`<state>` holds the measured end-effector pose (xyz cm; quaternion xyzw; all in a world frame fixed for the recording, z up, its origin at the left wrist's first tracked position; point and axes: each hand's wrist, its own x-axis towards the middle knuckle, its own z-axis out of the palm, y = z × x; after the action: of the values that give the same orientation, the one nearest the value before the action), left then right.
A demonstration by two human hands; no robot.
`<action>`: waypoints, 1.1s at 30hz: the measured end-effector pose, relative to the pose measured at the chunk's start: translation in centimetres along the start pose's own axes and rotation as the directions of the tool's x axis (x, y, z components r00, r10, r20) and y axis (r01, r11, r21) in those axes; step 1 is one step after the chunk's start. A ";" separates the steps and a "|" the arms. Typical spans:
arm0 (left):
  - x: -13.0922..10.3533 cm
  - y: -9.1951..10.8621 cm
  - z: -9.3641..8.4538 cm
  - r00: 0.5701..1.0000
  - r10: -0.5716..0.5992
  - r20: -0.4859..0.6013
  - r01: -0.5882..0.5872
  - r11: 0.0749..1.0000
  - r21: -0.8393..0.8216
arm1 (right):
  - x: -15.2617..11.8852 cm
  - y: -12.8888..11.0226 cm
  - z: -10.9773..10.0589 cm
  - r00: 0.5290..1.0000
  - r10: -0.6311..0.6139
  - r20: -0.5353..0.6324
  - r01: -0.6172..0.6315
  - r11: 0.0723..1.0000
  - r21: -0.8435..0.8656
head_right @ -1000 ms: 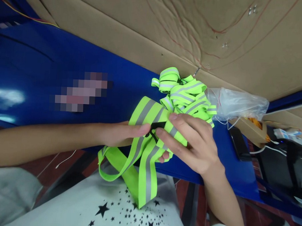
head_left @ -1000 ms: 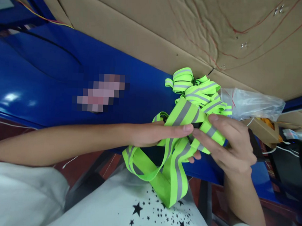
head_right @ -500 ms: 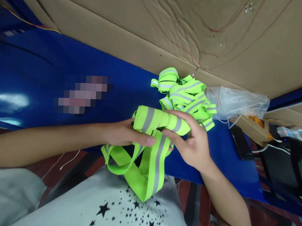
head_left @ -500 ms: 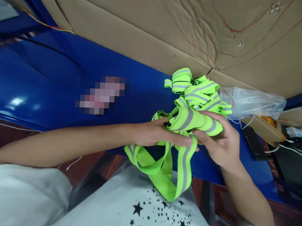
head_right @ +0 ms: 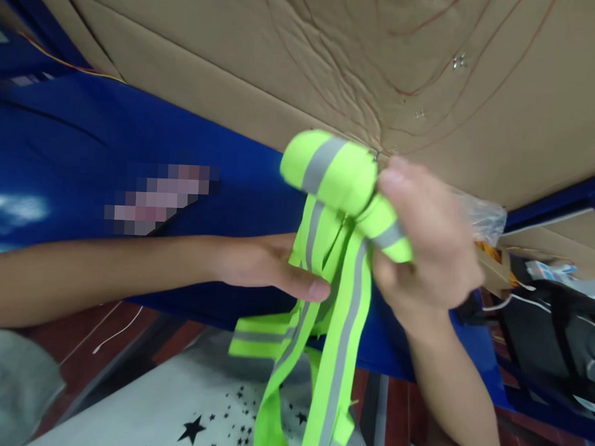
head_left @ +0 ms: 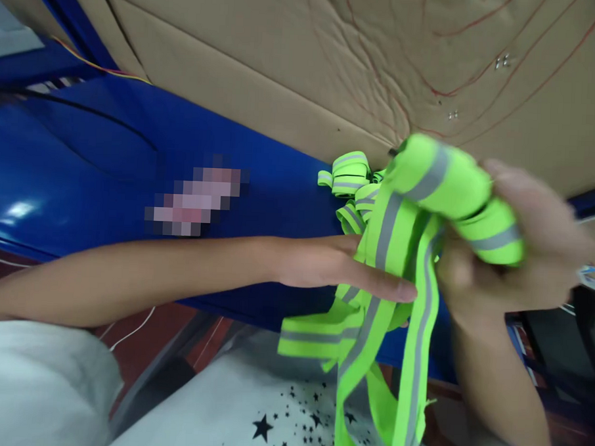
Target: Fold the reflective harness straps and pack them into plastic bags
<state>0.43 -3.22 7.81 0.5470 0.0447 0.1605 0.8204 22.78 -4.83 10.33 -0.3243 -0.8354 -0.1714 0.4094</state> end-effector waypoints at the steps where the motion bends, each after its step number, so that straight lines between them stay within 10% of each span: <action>1: -0.1 -0.7 0.0 1.000 0.013 -0.021 -0.014 1.000 -0.023 | 0.1 -0.2 0.3 0.997 -0.054 -0.063 0.052 0.998 -0.033; 6: -0.4 -2.9 -0.3 0.972 -0.061 -0.227 0.048 0.997 -0.064 | -0.8 -0.7 1.1 0.979 -0.158 -0.132 0.161 0.987 0.010; 9: -0.6 -2.6 -1.2 0.983 -0.097 -0.159 0.107 0.993 0.056 | -1.8 -0.4 1.5 0.985 -0.132 -0.112 0.141 0.987 0.078; 15: 0.0 -1.1 -2.8 0.919 0.254 -0.300 -0.230 0.966 0.113 | -2.0 -0.5 2.6 0.976 -0.113 -0.185 0.130 0.988 0.082; 21: 1.3 -3.0 -1.8 0.878 0.209 -0.431 -0.194 0.978 0.080 | -0.8 -1.4 3.4 0.976 -0.146 -0.164 0.151 0.988 0.020; 27: 0.8 -5.0 -1.9 0.944 0.071 -0.321 -0.032 0.992 0.125 | -1.5 -1.1 3.4 0.979 -0.007 -0.205 0.018 0.998 0.055; 33: -0.3 -1.8 -4.5 0.989 0.096 -0.111 -0.039 0.900 0.433 | -1.0 -1.5 2.0 0.949 0.134 -0.285 -0.081 0.978 0.192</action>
<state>-0.59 0.00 4.36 0.7041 0.1130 0.2099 0.6689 21.07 -5.25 8.32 -0.3022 -0.7575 -0.1199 0.5661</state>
